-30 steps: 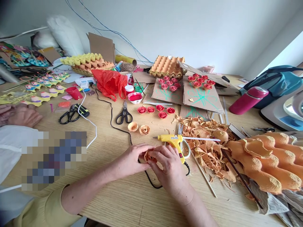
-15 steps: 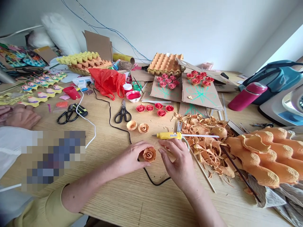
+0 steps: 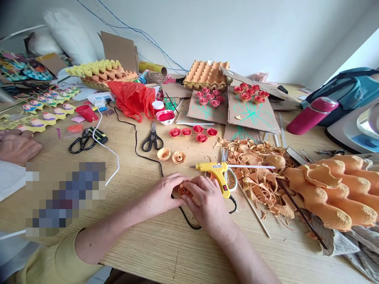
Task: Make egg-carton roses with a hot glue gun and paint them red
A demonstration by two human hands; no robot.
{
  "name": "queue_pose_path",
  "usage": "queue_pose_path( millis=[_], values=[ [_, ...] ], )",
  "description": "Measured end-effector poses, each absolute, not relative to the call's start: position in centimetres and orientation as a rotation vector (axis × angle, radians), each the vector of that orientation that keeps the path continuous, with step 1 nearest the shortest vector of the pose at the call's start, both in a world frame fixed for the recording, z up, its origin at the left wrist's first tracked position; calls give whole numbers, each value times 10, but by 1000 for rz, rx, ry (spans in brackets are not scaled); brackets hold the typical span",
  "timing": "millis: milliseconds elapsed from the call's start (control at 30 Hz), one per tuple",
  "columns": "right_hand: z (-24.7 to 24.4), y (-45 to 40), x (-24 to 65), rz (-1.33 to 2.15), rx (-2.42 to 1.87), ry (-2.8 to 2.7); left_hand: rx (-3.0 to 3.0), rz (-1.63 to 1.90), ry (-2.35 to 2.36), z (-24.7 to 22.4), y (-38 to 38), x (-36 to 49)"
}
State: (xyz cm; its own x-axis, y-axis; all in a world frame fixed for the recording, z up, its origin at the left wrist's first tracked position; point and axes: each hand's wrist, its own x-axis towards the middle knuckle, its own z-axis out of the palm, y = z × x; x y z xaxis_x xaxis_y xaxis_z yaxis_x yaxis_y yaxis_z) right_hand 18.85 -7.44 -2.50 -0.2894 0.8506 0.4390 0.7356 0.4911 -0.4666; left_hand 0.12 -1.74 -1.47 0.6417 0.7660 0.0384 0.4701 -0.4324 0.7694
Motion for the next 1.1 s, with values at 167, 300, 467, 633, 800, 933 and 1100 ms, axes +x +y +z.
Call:
queue_pose_path(
  millis=[167,300,467,633,800,933,1100],
  values=[
    [-28,-72,187,253,-1297,-2082,2113,497,964,-15,-17,3],
    [-26,-73,186,302,-1335,-2047,2107,488,980,-14,-17,3],
    [-22,-74,185,354,-1402,-2021,2112,485,999,-13,-17,4],
    [-23,-75,186,389,-1406,-2012,2101,466,1004,-13,-17,4],
    [-25,-76,186,386,-1409,-2012,2102,476,1011,-14,-17,3],
    [-25,-76,185,378,-1412,-2014,2115,482,1009,-14,-17,3],
    [-26,-75,184,352,-1400,-2031,2150,476,1007,-15,-18,3]
  ],
)
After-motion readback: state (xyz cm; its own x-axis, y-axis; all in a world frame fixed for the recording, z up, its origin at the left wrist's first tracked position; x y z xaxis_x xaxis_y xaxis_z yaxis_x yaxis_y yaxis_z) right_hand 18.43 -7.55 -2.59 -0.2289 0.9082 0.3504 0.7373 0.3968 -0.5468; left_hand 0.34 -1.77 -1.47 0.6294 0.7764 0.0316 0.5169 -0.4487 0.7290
